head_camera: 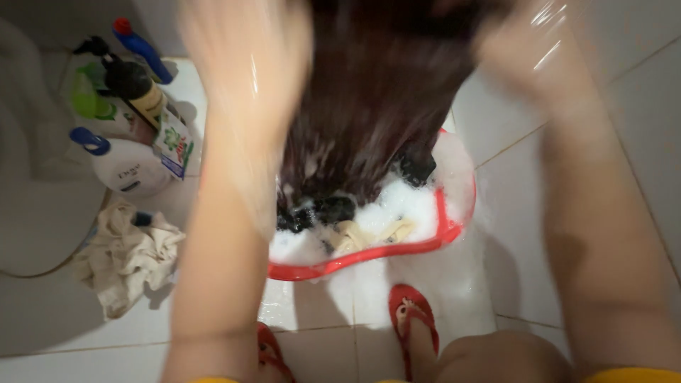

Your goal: The person washes clothes by hand in a red tub filled with soapy water, scrubbing and squeezing different items of dark and light-colored clothing.

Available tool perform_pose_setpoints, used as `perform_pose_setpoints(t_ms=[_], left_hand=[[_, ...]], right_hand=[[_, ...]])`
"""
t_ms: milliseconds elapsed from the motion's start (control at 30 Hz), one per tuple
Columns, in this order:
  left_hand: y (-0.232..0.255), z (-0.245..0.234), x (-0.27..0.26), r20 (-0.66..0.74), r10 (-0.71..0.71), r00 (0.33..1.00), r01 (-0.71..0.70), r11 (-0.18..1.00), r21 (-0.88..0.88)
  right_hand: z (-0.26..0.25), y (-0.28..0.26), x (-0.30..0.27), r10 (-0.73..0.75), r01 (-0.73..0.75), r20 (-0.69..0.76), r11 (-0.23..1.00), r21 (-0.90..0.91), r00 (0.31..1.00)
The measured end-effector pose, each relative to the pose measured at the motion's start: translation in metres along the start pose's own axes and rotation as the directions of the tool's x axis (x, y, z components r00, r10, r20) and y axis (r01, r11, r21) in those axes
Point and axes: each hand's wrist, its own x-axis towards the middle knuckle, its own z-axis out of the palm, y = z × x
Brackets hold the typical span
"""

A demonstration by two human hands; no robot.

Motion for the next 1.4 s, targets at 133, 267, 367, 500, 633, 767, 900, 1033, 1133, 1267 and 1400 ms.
perform_pose_setpoints(t_ms=[133, 267, 367, 500, 633, 767, 900, 1033, 1133, 1267, 1400], left_hand=[[0.015, 0.023, -0.12, 0.613, -0.525, 0.591, 0.586, 0.801, 0.122], [0.04, 0.066, -0.209, 0.733, -0.68, -0.015, 0.474, 0.641, 0.604], [0.057, 0.1, -0.255, 0.738, -0.661, -0.136, 0.365, 0.659, 0.658], [0.046, 0.138, -0.292, 0.743, -0.63, -0.225, 0.271, 0.692, 0.669], [0.033, 0.167, -0.333, 0.74, -0.597, -0.31, 0.097, 0.754, 0.65], [0.025, 0.182, -0.365, 0.748, -0.519, -0.413, 0.241, 0.73, 0.639], [0.02, 0.154, -0.343, 0.772, -0.533, -0.345, 0.499, 0.593, 0.632], [0.024, 0.09, -0.265, 0.656, -0.754, -0.046, 0.769, 0.392, 0.504], [0.045, 0.059, -0.187, 0.551, -0.796, 0.251, 0.84, 0.462, 0.285], [0.089, 0.045, -0.109, 0.657, -0.525, 0.542, 0.676, 0.736, 0.03], [0.054, 0.031, -0.105, 0.37, -0.322, 0.871, 0.45, 0.825, -0.342]], right_hand=[[0.123, 0.01, -0.072, -0.02, -0.103, 0.391, 0.951, 0.291, 0.92], [0.235, -0.023, -0.135, 0.312, -0.325, 0.712, 0.938, -0.124, 0.629], [0.278, -0.044, -0.155, 0.328, -0.191, 0.829, 0.944, -0.269, 0.453], [0.308, -0.041, -0.158, 0.294, -0.03, 0.821, 0.946, -0.322, 0.49], [0.342, -0.028, -0.174, 0.276, 0.115, 0.86, 0.928, -0.355, 0.429], [0.361, -0.013, -0.18, 0.237, 0.099, 0.9, 0.952, -0.291, 0.365], [0.352, -0.01, -0.176, 0.177, 0.039, 0.93, 0.979, -0.199, 0.324], [0.346, 0.003, -0.167, 0.083, -0.2, 0.891, 0.98, 0.008, 0.446], [0.36, 0.013, -0.159, 0.014, -0.462, 0.751, 0.796, 0.391, 0.66], [0.348, 0.013, -0.129, -0.184, -0.533, 0.642, 0.415, 0.737, 0.744], [0.262, -0.01, -0.09, -0.26, -0.629, 0.579, -0.191, 0.754, 0.773]])
